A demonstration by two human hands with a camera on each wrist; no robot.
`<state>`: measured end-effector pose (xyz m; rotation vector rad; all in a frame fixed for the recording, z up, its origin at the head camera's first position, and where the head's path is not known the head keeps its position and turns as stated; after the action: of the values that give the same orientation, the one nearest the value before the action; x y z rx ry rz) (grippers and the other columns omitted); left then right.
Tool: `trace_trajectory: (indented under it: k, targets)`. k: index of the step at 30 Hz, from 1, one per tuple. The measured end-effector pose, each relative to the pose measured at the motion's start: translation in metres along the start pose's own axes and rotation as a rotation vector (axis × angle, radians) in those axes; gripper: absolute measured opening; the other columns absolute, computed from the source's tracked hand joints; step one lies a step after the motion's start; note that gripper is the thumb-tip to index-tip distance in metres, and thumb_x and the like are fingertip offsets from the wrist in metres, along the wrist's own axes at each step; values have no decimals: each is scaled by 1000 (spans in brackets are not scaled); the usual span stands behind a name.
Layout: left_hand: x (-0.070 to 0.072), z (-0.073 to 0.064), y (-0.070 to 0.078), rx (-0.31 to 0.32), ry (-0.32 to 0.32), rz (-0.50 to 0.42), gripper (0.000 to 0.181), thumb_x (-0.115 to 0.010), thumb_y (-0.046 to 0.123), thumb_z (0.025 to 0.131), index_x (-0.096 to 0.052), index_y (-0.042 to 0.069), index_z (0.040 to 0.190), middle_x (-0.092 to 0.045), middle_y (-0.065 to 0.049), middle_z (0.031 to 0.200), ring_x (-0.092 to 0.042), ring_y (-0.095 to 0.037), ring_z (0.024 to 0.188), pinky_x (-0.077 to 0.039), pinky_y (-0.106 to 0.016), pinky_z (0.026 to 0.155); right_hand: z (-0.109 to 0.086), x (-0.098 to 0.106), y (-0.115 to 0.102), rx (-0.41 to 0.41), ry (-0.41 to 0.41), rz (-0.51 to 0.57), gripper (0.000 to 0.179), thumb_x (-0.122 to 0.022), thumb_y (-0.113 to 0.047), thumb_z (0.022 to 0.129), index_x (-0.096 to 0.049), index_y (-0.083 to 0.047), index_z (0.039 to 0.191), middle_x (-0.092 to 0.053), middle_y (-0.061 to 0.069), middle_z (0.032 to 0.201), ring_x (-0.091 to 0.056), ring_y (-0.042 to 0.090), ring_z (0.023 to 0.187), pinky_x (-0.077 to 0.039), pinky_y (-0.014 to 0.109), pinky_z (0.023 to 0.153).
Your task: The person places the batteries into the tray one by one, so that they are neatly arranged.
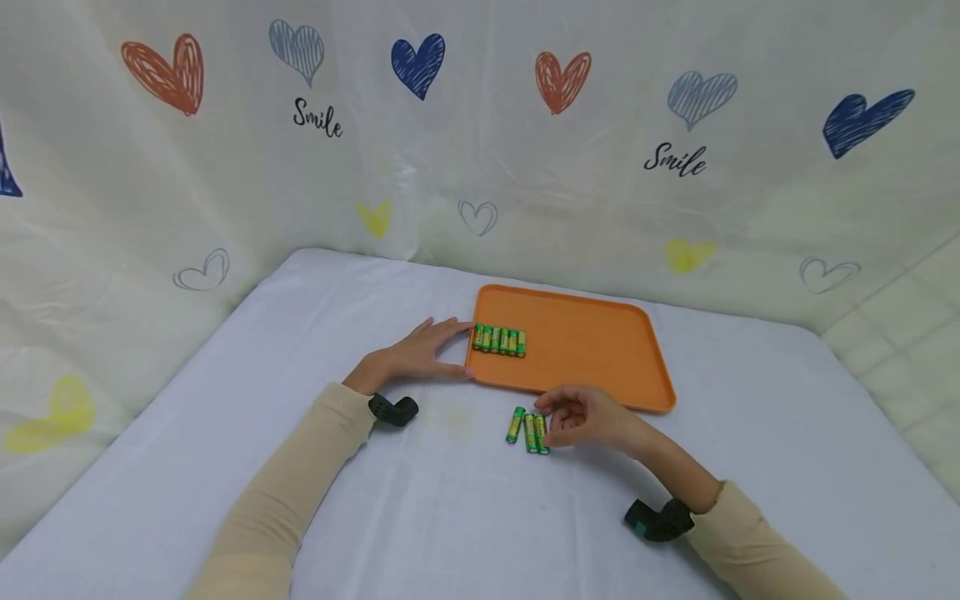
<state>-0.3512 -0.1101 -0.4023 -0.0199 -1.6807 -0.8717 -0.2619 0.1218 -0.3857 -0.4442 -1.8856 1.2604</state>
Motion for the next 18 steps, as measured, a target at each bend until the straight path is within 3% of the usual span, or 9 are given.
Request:
trace_trajectory:
  k: [7,18]
  targets:
    - [-1,2,-1,-3,10,-1,95,-66,62,83,-22,23,157,-21,0,162,-7,-18,151,8,-41,121,-2,-3,-3,39,-32,-46,59,-85,-11,76,-53,6,123,-57,15,98,-51,20,83,-48,19,65]
    - [0,2,0,-6,12,5,93,-67,59,84,-22,22,157,-22,0,162,-7,-19,151,7,-42,121,-1,-7,-5,111,-53,-120,54,-85,-11,76,-55,4,118,-54,14,92,-50,18,76,-46,20,63]
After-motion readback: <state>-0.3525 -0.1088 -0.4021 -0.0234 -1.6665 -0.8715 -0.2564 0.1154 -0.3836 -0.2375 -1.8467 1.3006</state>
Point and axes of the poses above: each hand's wrist, its own z-axis towards the middle knuckle, its own x-axis out of the back of the hand, y = z × x, the point moved 8 cm from there along z, towards the middle knuckle
